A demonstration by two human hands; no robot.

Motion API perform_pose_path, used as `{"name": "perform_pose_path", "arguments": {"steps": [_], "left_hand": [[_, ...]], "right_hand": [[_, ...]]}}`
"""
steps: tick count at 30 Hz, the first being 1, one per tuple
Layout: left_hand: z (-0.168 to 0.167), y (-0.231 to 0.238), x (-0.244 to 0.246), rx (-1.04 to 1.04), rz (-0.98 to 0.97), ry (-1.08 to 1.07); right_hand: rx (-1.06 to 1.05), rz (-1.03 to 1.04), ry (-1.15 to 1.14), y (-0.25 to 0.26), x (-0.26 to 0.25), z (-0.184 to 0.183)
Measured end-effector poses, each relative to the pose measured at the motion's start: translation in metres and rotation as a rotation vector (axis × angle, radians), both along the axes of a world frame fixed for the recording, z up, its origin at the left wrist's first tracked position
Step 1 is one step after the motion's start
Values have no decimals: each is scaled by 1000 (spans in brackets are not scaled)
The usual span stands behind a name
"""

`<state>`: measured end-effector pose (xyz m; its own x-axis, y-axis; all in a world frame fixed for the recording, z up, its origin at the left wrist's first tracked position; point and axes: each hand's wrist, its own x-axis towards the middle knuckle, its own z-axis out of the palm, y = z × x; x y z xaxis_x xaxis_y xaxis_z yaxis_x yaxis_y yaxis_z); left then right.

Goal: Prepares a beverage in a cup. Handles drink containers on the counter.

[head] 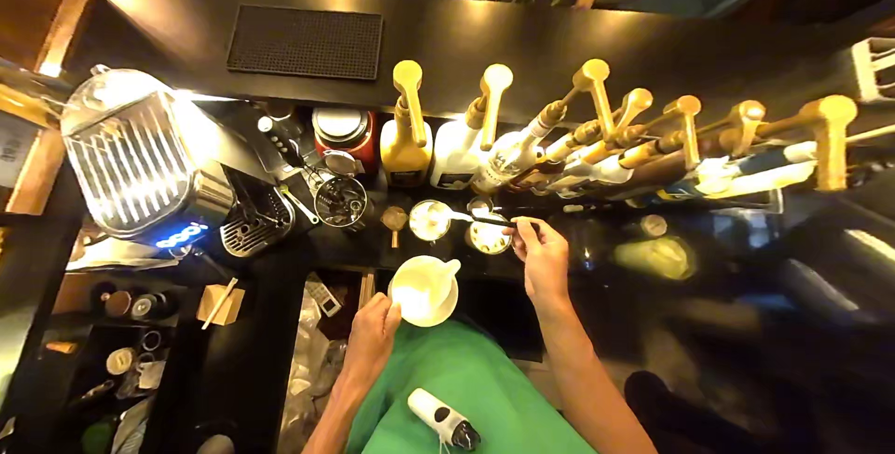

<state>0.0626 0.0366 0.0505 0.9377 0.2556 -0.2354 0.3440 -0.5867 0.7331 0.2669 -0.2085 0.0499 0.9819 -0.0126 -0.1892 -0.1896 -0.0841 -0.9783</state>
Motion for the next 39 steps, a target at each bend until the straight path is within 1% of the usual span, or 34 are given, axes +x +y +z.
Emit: {"name": "perform_pose_path", "arguments": {"steps": [4, 9, 14, 18, 21, 26, 28, 30, 34, 37, 39], "left_hand": [[-1, -4, 1, 1, -13, 0], [-2, -9, 4, -7, -32, -6], [-5, -13, 9, -16, -53, -45], [-6, -12, 17, -17, -85, -57], [-2, -8, 24, -12, -130, -54], [0, 3, 39, 10, -252, -20], [4, 4, 46, 61, -307, -12], [7, 2, 54, 97, -383, -16], [12, 3, 70, 71, -562, -76], [16, -8, 82, 36, -656, -49], [18, -22, 90, 27, -713, -27]], "right_hand": [[196, -67, 185, -4, -4, -1], [326, -102, 284, -16, -11, 1], [366, -85, 305, -24, -23, 19], [322, -22, 268, -33, -38, 31], [162, 48, 149, -40, -55, 39], [-369, 239, -214, -36, -82, 50], [-500, 287, -320, -27, -90, 49], [-623, 302, -377, -20, -99, 46], [-746, 244, -423, -17, -109, 47], [-792, 170, -411, -25, -120, 51], [-816, 111, -389, -33, -126, 54]]}}
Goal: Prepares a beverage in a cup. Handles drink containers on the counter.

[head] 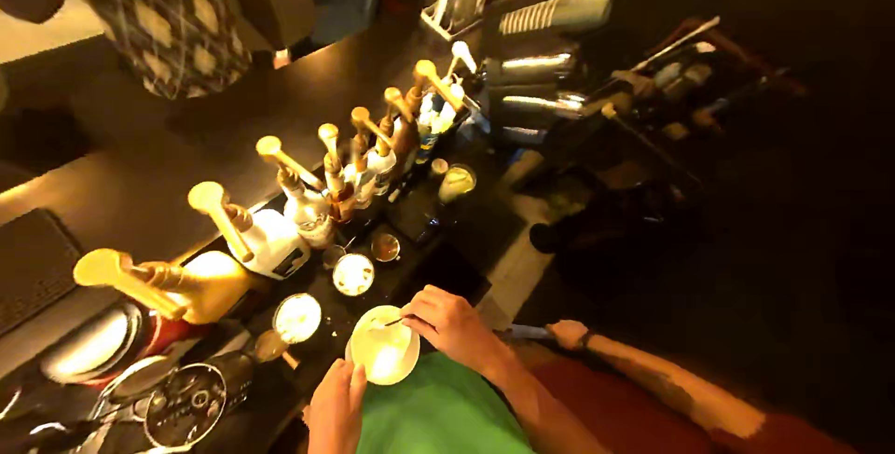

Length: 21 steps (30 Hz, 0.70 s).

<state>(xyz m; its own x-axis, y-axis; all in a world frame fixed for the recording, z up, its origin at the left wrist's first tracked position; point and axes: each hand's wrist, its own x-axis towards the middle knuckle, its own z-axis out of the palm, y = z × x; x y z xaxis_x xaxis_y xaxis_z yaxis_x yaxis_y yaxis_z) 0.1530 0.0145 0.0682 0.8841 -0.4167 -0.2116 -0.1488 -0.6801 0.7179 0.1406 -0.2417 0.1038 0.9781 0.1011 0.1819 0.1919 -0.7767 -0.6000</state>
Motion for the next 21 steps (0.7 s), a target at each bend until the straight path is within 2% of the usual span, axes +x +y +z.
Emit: {"name": "perform_pose_path", "arguments": {"steps": [6, 12, 16, 21], "left_hand": [[1, -60, 24, -17, -141, 19], [7, -140, 48, 16, -236, 59], [5, -188, 61, -5, -244, 4], [7, -236, 73, -1, -247, -20]], "right_hand": [[-57, -190, 5, -40, -18, 6], [-93, -255, -15, -111, -16, 7], [-124, -289, 0, -158, -9, 8], [-161, -354, 11, -183, 4, 1]]}}
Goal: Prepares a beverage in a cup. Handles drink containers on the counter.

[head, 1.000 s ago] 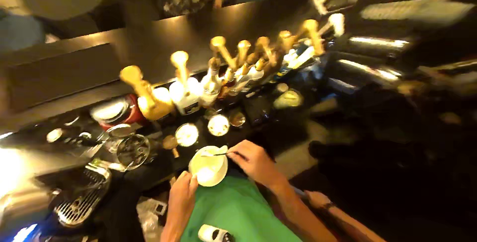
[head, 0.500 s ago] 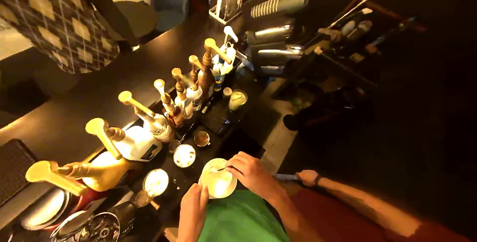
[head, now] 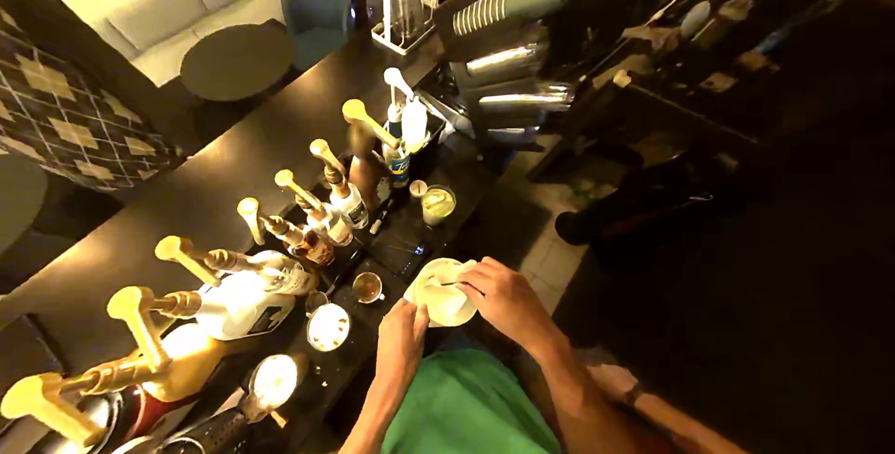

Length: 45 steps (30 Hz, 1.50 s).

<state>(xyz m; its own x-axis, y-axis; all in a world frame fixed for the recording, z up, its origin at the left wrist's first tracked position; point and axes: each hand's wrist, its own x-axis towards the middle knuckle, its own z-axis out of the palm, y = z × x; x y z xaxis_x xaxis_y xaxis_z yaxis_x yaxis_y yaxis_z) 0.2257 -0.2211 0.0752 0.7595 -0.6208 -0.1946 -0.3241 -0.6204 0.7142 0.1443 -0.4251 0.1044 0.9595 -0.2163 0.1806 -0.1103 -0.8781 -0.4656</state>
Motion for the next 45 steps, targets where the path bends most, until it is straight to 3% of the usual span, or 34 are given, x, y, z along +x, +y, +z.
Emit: {"name": "perform_pose_path", "arguments": {"steps": [9, 15, 19, 23, 28, 33, 38, 42, 45], "left_hand": [[-5, -40, 2, 22, -5, 12], [-15, -46, -1, 27, -17, 46], [-19, -47, 0, 4, -13, 34], [-17, -49, 3, 22, -13, 64], [-19, -50, 2, 47, -15, 66], [-21, -52, 6, 14, -7, 32], [-21, -54, 7, 55, -29, 68], [-25, -52, 8, 26, -23, 46], [-25, -53, 9, 22, -34, 46]], "right_hand": [[99, 9, 110, -17, 13, -19], [67, 25, 50, -30, 21, -30], [14, 88, 179, -33, 21, -28], [115, 202, 319, -36, 25, -24], [49, 160, 148, -32, 32, -37], [29, 225, 452, -33, 33, -28], [38, 166, 272, -34, 39, -43], [33, 208, 505, -35, 39, -29], [116, 205, 365, -34, 40, -35]]}}
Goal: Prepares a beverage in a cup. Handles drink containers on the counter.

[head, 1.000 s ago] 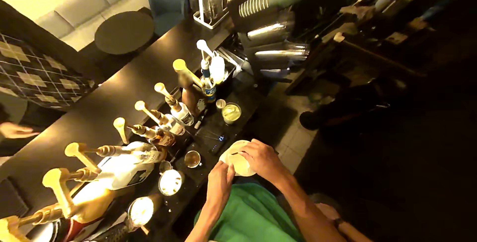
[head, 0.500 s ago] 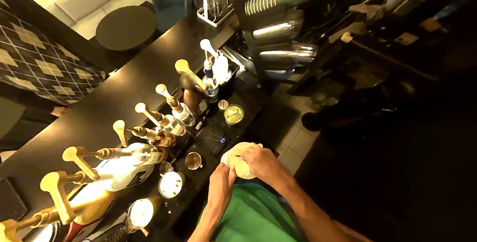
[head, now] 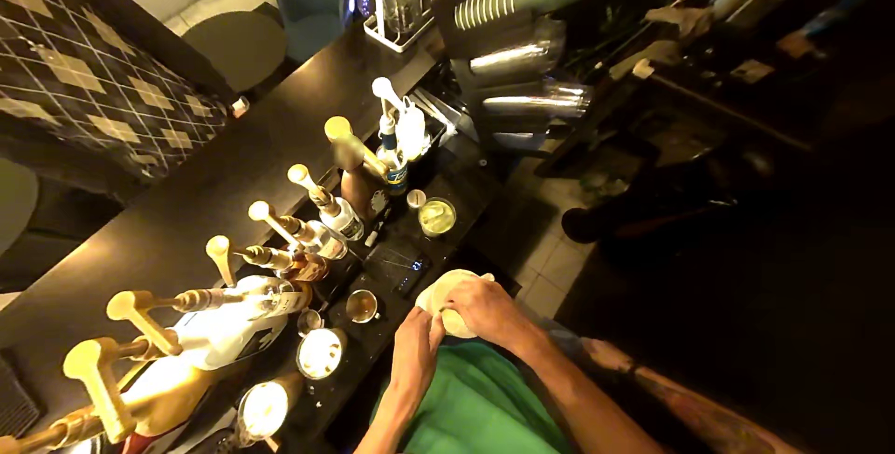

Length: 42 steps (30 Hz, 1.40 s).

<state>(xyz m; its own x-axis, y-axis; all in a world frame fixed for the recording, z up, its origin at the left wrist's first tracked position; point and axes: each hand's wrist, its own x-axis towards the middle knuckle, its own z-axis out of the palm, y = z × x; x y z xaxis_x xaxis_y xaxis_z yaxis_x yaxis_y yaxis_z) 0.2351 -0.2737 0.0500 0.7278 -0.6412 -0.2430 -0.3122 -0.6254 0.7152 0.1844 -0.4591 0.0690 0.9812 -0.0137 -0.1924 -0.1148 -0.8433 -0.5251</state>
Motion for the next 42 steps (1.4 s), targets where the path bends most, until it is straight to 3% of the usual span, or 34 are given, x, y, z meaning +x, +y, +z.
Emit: {"name": "perform_pose_path", "arguments": {"steps": [2, 5, 7, 9, 12, 16, 18, 21, 25, 29, 33, 37, 39, 42], "left_hand": [[-1, 0, 0, -1, -8, 1], [-3, 2, 2, -16, -1, -7], [-3, 1, 5, -19, -3, 9], [-3, 0, 5, -12, -15, 18], [-3, -1, 4, 0, -24, 10], [1, -6, 6, -15, -16, -17], [1, -8, 7, -11, -19, -16], [0, -9, 4, -10, -14, -22], [2, -12, 5, -5, -9, -40], [4, -17, 3, 20, -3, -19], [3, -18, 4, 3, 6, -50], [6, -21, 3, 34, 7, -22], [5, -22, 2, 38, 12, -29], [4, -24, 2, 17, 21, -47]], "right_hand": [[-50, -78, -100, 2, 3, -7], [-125, -58, 55, 1, 4, 0], [-51, 15, 118, -1, 2, 7], [7, 8, 4, -1, 2, 5], [-115, -73, -150, -2, 5, -4], [-63, 28, 145, -8, 3, 11], [24, -15, 30, -10, 1, 6], [-78, -87, -158, -13, 2, -8], [-34, 44, 93, -18, 0, 5], [-31, -52, -175, -24, 2, -9], [-4, 53, 28, -29, 3, -2], [-20, -20, -161, -31, 4, -9], [-68, 31, -61, -33, 3, -6], [30, 115, 11, -35, 4, -2]]}}
